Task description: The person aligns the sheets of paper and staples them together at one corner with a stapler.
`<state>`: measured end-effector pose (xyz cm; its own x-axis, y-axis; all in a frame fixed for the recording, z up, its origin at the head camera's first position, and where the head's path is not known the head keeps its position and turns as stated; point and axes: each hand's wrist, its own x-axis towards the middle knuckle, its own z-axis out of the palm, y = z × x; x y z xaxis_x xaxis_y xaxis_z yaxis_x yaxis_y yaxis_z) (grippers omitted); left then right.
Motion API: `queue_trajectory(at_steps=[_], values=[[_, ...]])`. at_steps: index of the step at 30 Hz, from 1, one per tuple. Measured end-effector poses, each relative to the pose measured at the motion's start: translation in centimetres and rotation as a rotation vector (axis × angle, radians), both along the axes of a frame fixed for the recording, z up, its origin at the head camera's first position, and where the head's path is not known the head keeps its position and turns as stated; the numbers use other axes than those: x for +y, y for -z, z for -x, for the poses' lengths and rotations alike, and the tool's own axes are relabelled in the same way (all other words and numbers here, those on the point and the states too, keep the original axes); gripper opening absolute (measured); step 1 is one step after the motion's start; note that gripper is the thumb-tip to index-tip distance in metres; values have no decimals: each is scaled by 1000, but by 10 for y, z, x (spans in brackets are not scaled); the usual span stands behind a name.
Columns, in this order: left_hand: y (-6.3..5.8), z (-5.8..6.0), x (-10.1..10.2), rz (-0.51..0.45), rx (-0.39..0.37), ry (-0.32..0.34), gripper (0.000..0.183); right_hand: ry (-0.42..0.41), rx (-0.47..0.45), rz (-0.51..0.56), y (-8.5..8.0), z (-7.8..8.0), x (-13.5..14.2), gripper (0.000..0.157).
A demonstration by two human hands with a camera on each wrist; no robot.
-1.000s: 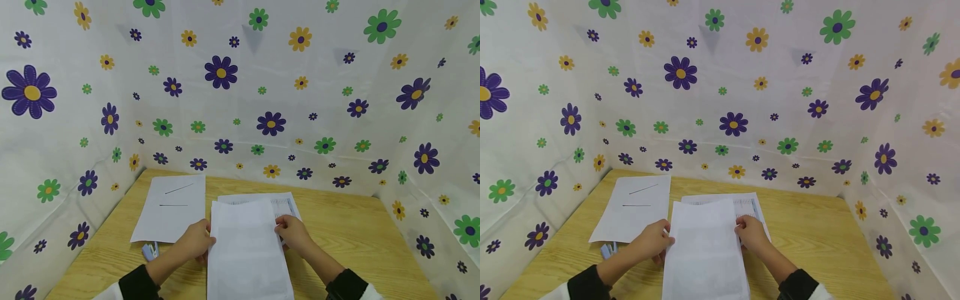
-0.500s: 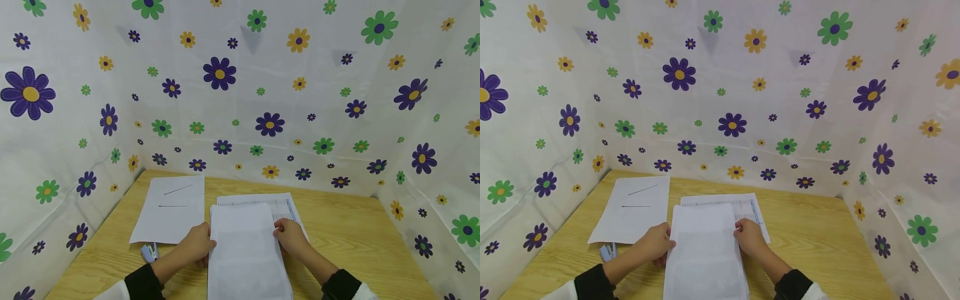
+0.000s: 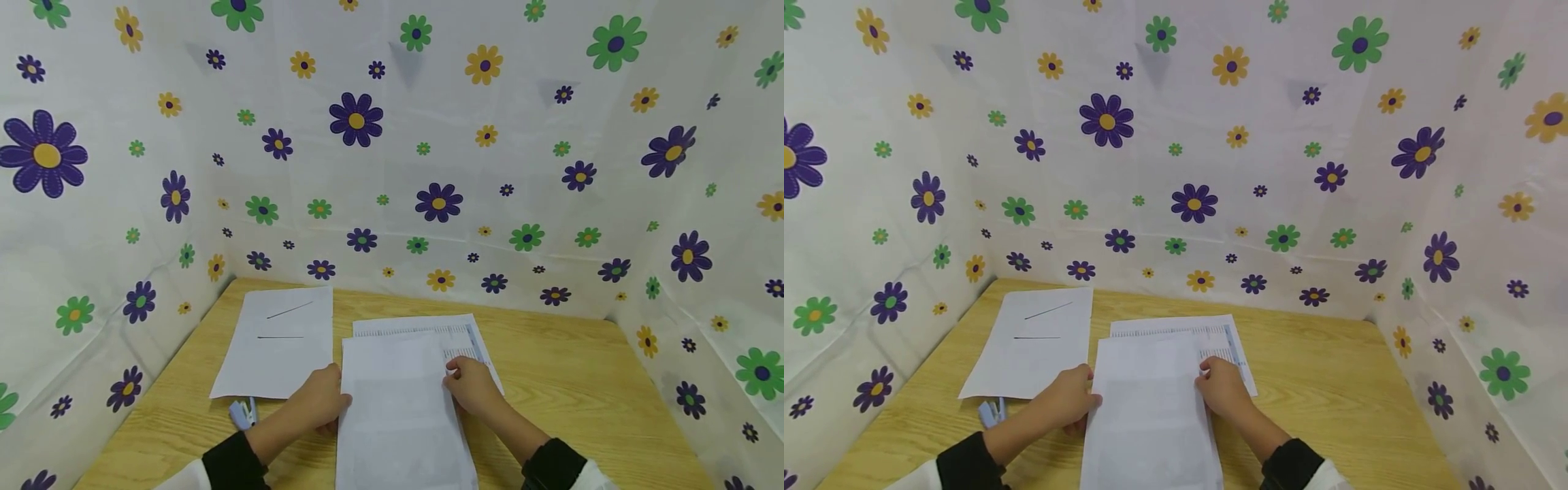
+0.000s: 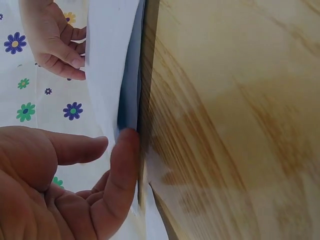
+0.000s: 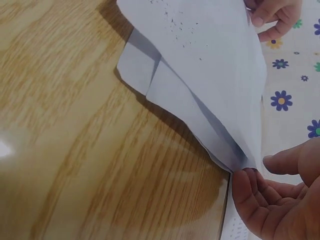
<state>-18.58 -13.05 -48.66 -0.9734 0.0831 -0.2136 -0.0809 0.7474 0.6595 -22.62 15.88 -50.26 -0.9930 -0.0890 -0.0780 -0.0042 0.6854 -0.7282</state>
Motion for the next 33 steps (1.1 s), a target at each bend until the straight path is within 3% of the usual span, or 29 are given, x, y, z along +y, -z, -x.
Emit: queue_trajectory(at_steps=[11,16,21,33], values=[[-6,-3,0,40,-17,0,29,29,10,-161,-3,-2,2,28],[-8,-2,-1,58,-37,7,45,49,-8,-244,-4,-2,3,29],[-7,1,1,68,-57,-1,59,55,-26,-256,-1,-1,2,29],[-6,4,5,58,-74,4,59,46,-27,-248,-3,-2,3,29]])
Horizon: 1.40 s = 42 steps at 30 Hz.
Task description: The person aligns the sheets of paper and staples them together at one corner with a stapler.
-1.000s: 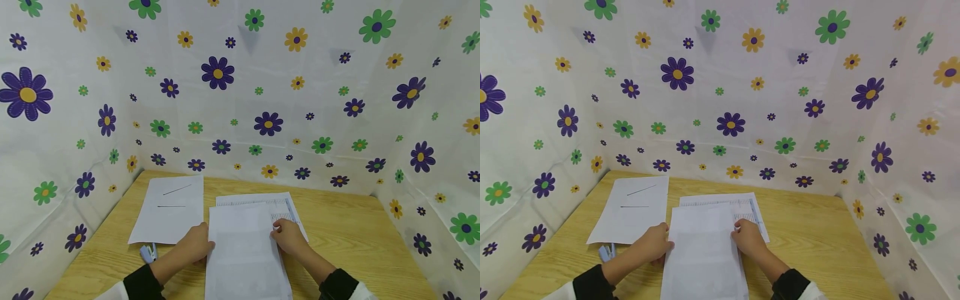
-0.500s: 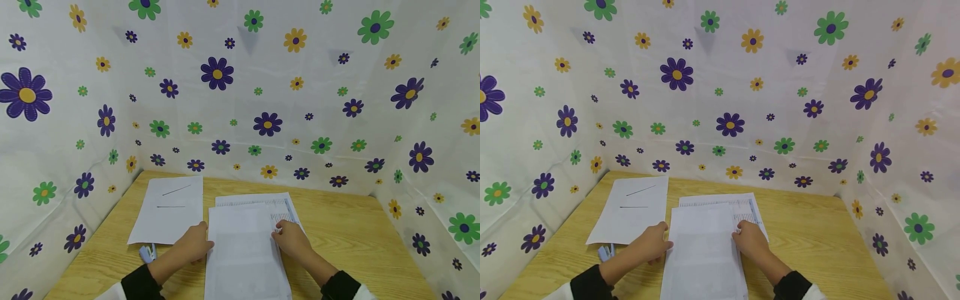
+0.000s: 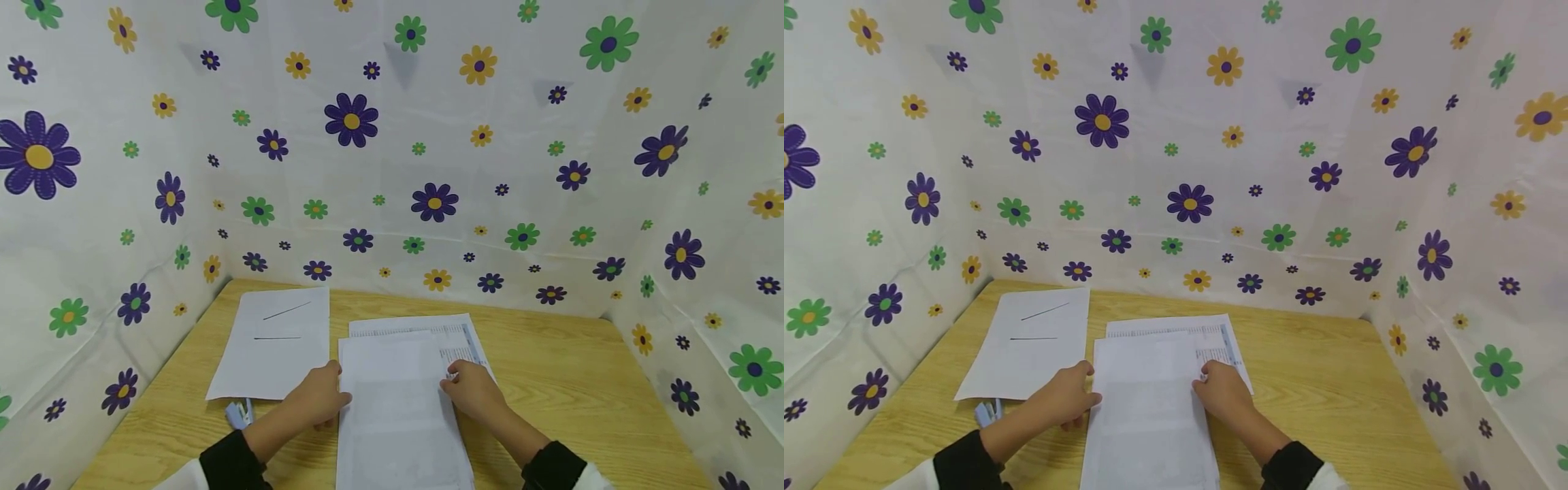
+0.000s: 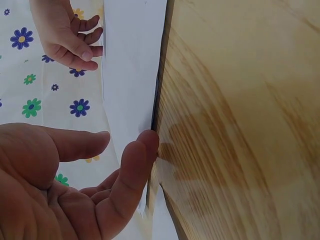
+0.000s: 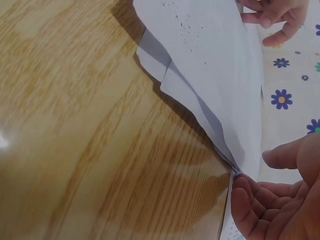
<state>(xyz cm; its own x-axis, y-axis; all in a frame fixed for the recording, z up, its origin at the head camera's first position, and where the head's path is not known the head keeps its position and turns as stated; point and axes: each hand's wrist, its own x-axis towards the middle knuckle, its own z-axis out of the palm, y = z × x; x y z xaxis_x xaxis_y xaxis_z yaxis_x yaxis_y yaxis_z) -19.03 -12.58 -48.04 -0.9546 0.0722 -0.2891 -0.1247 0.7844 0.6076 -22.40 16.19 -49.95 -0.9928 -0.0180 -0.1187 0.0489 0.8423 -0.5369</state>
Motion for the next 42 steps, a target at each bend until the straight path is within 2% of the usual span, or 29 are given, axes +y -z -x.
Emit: queue_trajectory(at_steps=[7,11,15,22,26,30,33,36,42], values=[[-1,3,0,-3,-15,1,58,-3,6,8,-2,-1,1,28],[-3,5,1,30,-14,1,56,-3,-7,49,-4,-1,4,31],[-7,11,2,109,53,41,53,12,-15,92,-7,1,12,33],[-13,29,11,213,185,99,51,52,22,97,-19,5,30,37],[-15,38,20,226,240,184,57,75,39,62,-24,7,44,41],[-14,50,28,192,257,339,61,104,31,38,-27,12,59,45],[-7,63,32,180,245,423,62,131,4,44,-28,14,69,49],[1,77,37,197,232,448,61,162,-34,69,-28,15,75,52],[10,111,59,224,254,444,61,196,-74,109,-24,13,80,58]])
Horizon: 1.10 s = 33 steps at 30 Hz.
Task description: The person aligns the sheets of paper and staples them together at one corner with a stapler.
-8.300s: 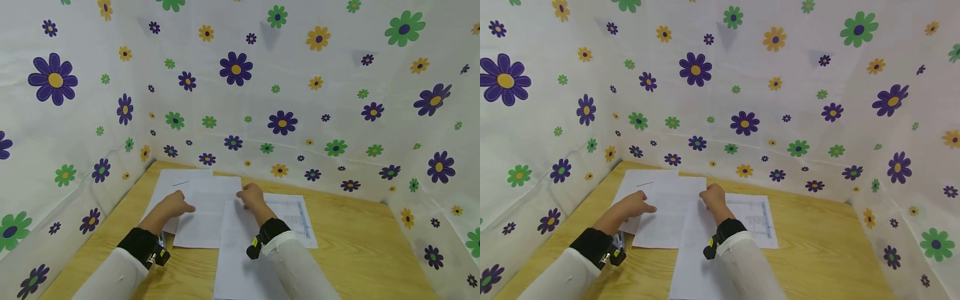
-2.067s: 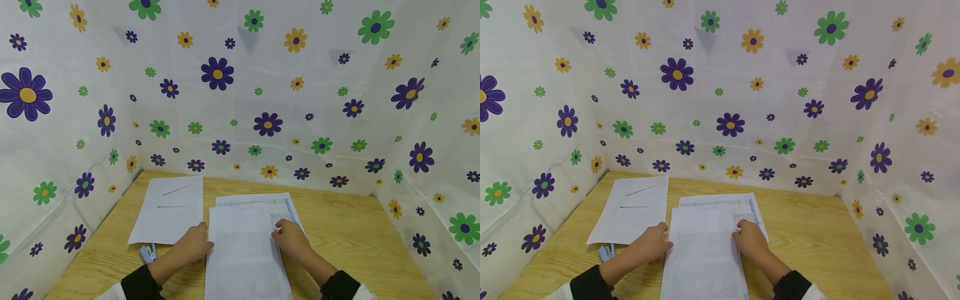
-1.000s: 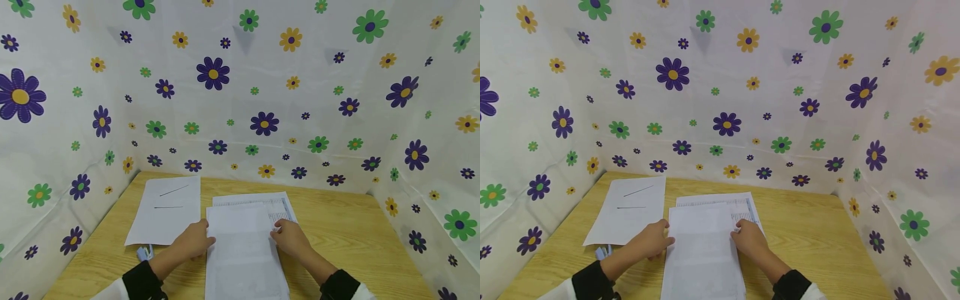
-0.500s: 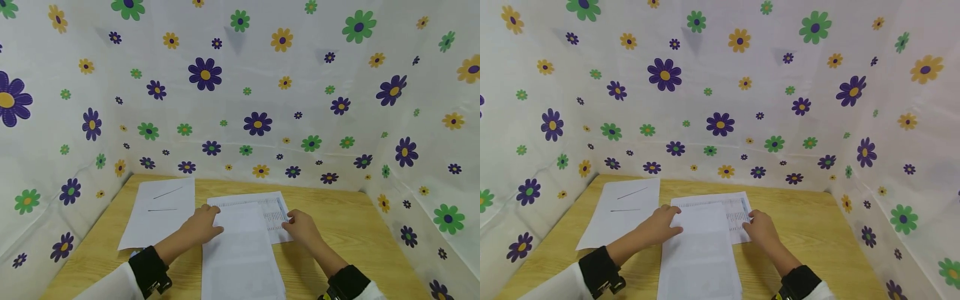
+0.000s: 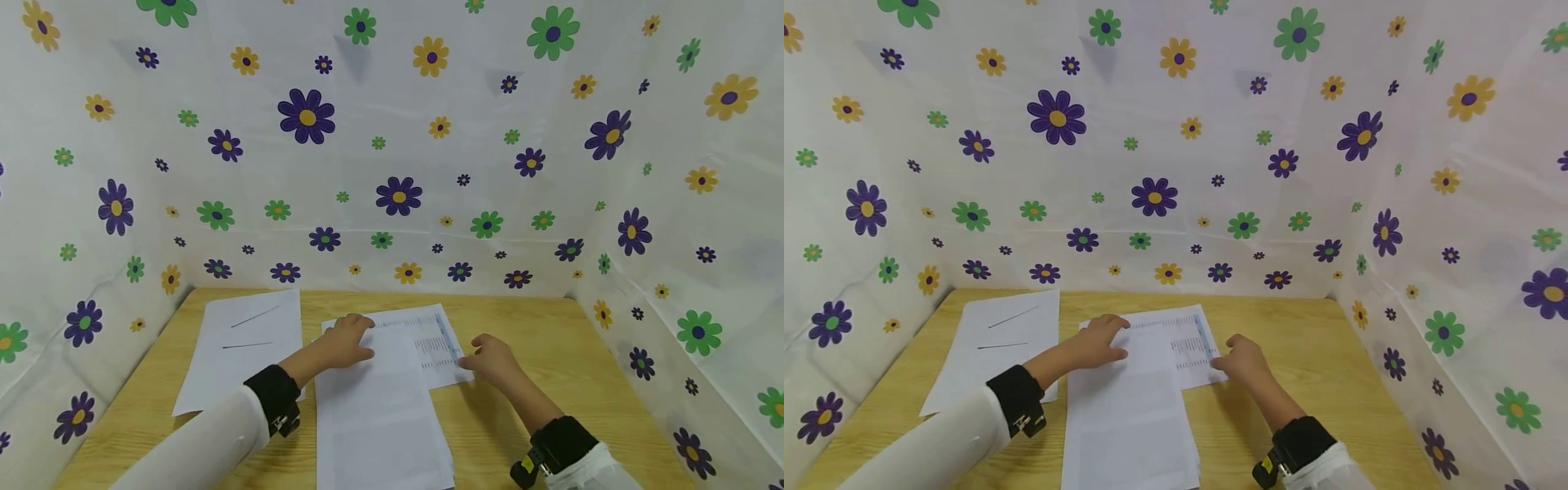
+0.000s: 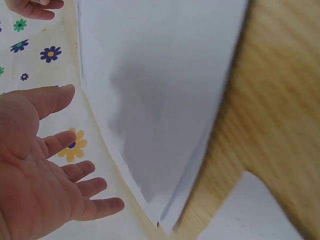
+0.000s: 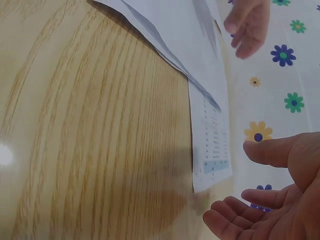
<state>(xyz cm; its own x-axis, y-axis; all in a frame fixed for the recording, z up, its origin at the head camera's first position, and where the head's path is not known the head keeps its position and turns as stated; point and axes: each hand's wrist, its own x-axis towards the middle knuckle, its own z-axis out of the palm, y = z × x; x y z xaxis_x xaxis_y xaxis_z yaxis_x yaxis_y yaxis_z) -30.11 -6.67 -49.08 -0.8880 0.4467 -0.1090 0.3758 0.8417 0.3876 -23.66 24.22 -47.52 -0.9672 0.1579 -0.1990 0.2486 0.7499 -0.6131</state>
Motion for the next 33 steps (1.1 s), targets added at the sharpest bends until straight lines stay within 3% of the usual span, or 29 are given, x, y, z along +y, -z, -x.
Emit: queue_trajectory(at_steps=[6,13,17,25,33], values=[[1,26,13,69,-9,-51,63,3,-26,-17,3,4,-14,63],[6,58,6,103,67,-119,54,7,-48,-31,6,8,-20,67],[13,70,1,114,90,-142,52,31,-43,-52,7,10,-20,69],[14,73,-2,149,56,-162,40,29,-19,-104,16,11,-31,68],[8,66,6,153,24,-200,44,58,1,-98,20,13,-33,66]])
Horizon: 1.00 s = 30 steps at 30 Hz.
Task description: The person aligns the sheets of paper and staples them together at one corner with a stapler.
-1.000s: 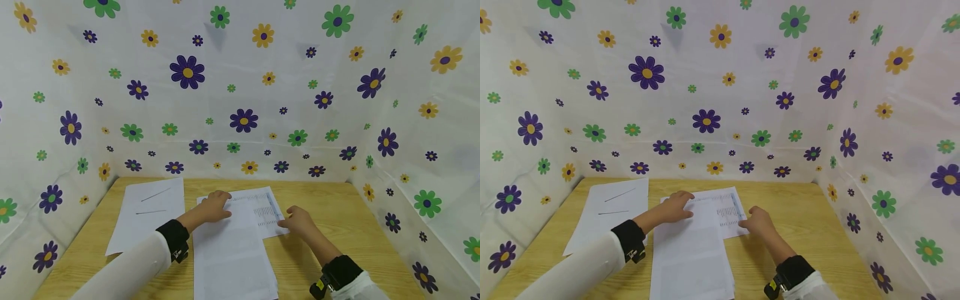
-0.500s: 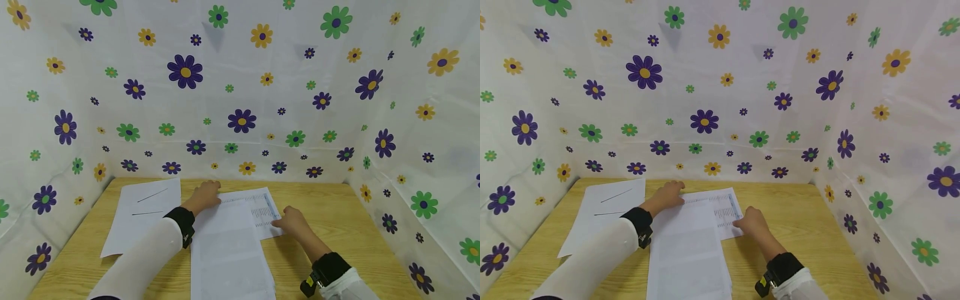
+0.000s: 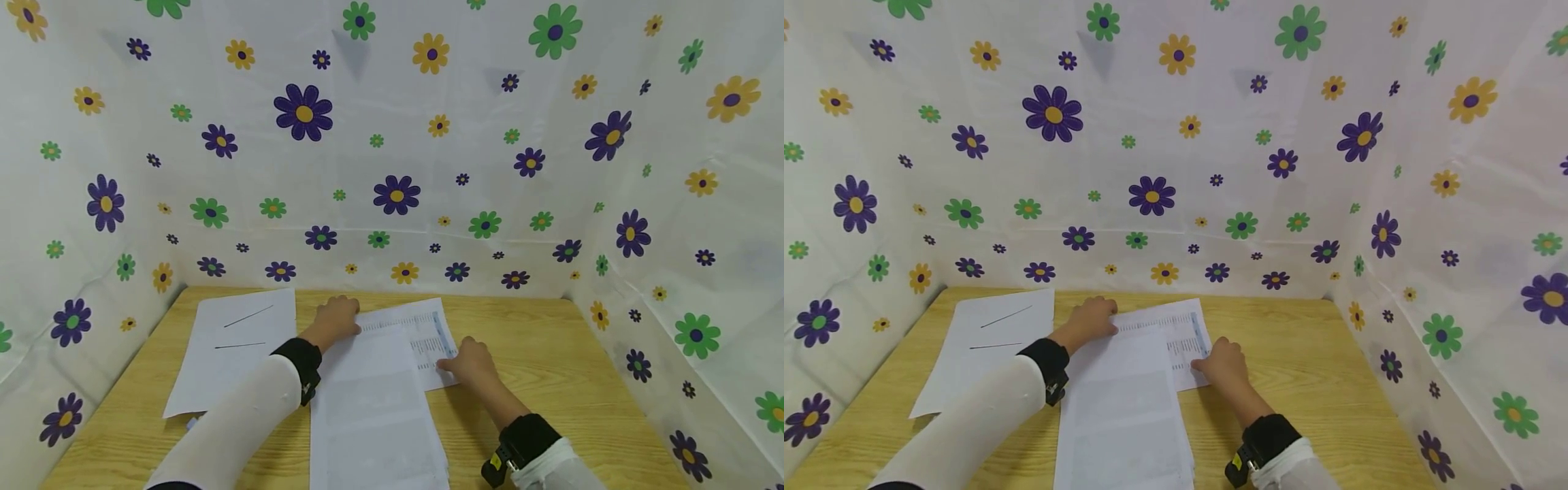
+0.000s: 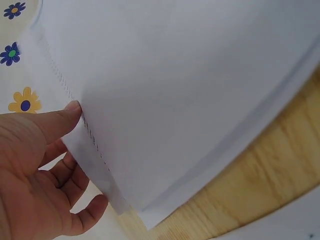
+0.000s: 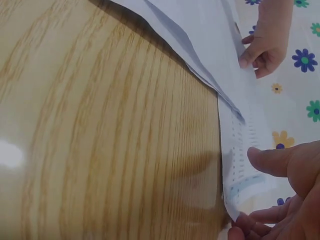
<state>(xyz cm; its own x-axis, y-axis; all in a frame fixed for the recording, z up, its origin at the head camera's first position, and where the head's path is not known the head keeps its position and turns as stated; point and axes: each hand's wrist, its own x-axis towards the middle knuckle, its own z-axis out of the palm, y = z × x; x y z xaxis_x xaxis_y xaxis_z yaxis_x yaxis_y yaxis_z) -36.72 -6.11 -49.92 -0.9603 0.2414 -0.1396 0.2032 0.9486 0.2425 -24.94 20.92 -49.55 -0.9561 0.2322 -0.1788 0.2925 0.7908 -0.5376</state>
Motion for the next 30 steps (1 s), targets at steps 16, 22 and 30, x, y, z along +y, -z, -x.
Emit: queue_trajectory(at_steps=[16,22,30], values=[[1,-3,2,-36,19,5,35,50,55,229,5,8,4,30],[5,-4,-1,-87,47,-12,31,66,127,278,7,9,5,19],[2,0,-2,-193,108,-24,32,63,345,294,1,13,11,22]])
